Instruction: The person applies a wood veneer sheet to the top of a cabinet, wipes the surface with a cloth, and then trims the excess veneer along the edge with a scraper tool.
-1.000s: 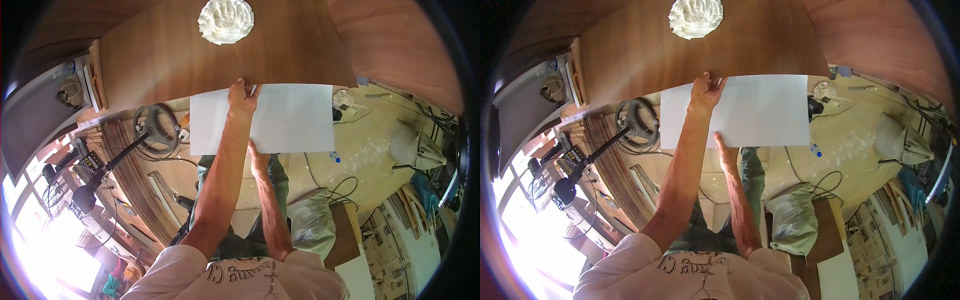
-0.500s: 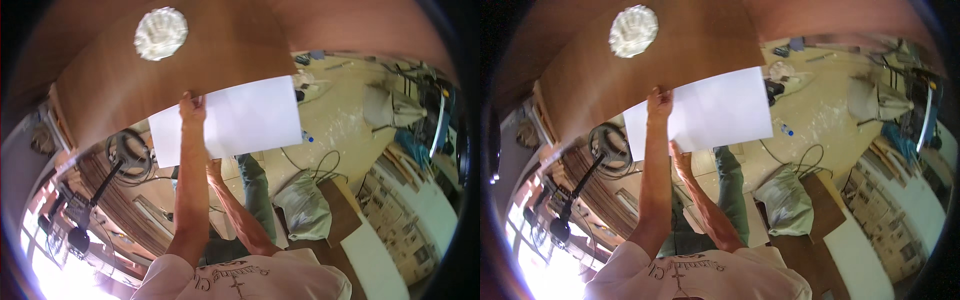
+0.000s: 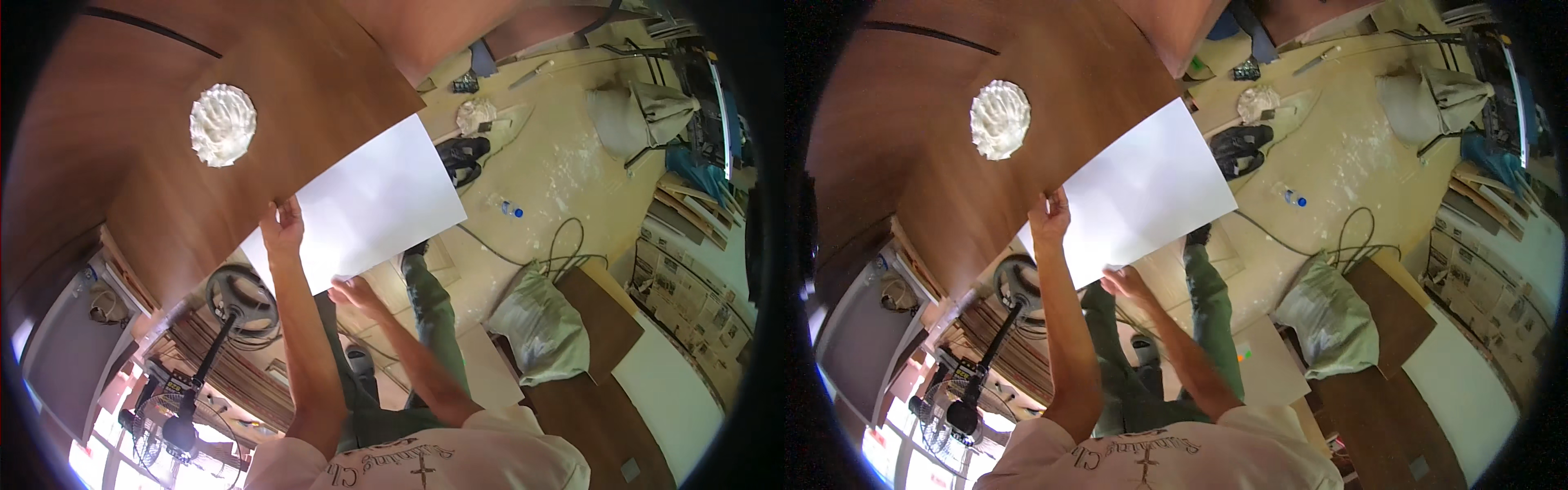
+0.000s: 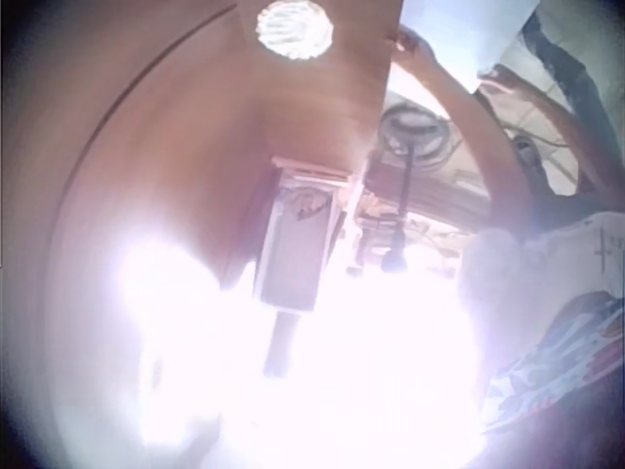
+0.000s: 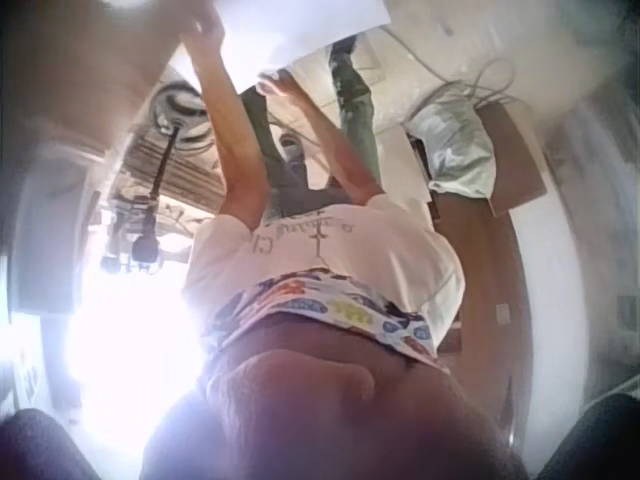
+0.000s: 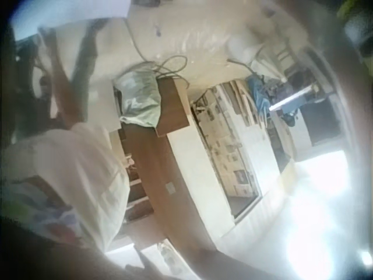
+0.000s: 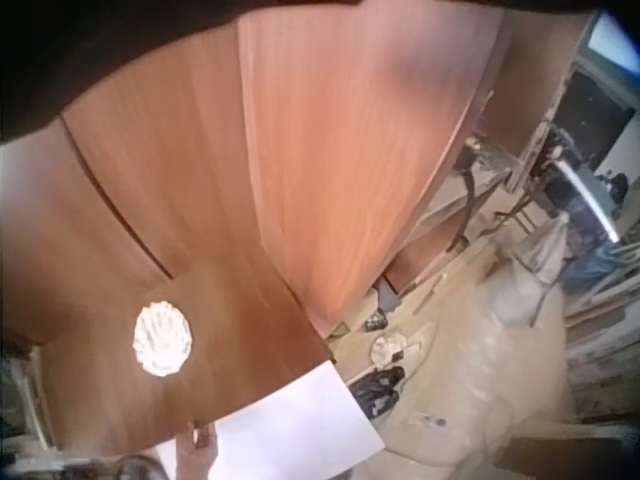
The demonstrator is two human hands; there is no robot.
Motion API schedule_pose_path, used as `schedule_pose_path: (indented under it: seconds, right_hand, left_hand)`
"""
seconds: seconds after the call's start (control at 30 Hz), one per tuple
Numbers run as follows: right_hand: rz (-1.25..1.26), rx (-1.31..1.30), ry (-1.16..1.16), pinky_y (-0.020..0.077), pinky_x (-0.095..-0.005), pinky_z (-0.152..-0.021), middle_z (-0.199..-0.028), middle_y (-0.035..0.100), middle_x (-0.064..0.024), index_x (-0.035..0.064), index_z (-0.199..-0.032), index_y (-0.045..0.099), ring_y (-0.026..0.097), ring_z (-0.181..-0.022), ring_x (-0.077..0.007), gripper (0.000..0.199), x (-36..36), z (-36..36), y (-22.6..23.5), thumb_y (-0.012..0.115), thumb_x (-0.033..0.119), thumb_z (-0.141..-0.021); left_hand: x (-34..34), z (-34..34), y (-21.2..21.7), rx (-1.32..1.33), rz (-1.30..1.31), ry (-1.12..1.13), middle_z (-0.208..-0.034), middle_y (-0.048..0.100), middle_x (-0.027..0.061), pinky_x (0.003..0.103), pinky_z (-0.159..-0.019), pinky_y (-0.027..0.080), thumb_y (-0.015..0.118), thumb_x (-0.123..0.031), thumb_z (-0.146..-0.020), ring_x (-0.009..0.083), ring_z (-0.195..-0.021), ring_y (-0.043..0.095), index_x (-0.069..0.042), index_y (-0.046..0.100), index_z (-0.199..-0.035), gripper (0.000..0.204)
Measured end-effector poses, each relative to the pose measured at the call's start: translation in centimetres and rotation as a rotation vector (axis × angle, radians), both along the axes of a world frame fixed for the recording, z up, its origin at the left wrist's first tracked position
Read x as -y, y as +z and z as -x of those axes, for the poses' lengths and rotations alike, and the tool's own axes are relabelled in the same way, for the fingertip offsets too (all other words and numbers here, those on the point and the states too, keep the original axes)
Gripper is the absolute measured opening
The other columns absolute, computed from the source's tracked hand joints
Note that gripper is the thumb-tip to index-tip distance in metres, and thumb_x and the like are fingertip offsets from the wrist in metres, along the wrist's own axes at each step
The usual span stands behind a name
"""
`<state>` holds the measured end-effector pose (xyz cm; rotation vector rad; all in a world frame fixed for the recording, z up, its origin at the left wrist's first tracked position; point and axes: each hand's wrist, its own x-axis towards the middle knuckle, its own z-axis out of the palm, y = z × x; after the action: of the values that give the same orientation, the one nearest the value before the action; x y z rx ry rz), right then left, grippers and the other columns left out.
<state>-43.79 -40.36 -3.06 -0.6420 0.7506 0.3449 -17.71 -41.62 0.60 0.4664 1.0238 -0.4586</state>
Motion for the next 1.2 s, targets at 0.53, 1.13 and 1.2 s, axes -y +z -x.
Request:
schedule_pose_path:
  seconds: [0.53,1.13,1.2]
  right_hand:
    - [0.205,0.365,-0.675,0.0444,-0.0337,-0.096,-0.119,0.06,-0.0065,0.0049,-0.124,0.053,0.056,-0.11,-0.0198,0.034,20.4,-25.0,-1.0,0.054,0.025,-0.096]
    - [0.933,0.183,-0.492,0.0477,-0.0325,-0.09,-0.117,0.061,-0.0063,0.0024,-0.123,0.054,0.057,-0.106,-0.0174,0.036,21.6,-18.5,-1.3,0.059,0.022,-0.093]
    - [0.968,0.198,-0.48,0.0481,-0.0324,-0.089,-0.117,0.061,-0.0062,0.0021,-0.123,0.054,0.057,-0.106,-0.0171,0.036,22.7,-18.6,-1.9,0.06,0.021,-0.093]
  left_hand:
    - [-0.5,-0.2,3.9,0.003,0.022,0.093,-0.105,0.058,0.012,0.043,-0.095,0.056,0.053,0.007,-0.086,0.0253,-0.097,0.061,0.005,0.055,-0.111,0.026]
    - [-1.0,0.2,-7.6,0.436,0.344,-0.411,-0.123,0.06,0.0063,0.039,-0.097,0.048,0.046,-0.037,-0.097,0.0228,-0.112,0.058,-0.008,0.054,-0.124,0.04]
    - [-0.6,0.3,-7.9,0.392,0.437,-0.298,-0.124,0.059,0.0067,0.04,-0.097,0.047,0.048,-0.038,-0.096,0.0234,-0.113,0.057,-0.007,0.054,-0.124,0.042]
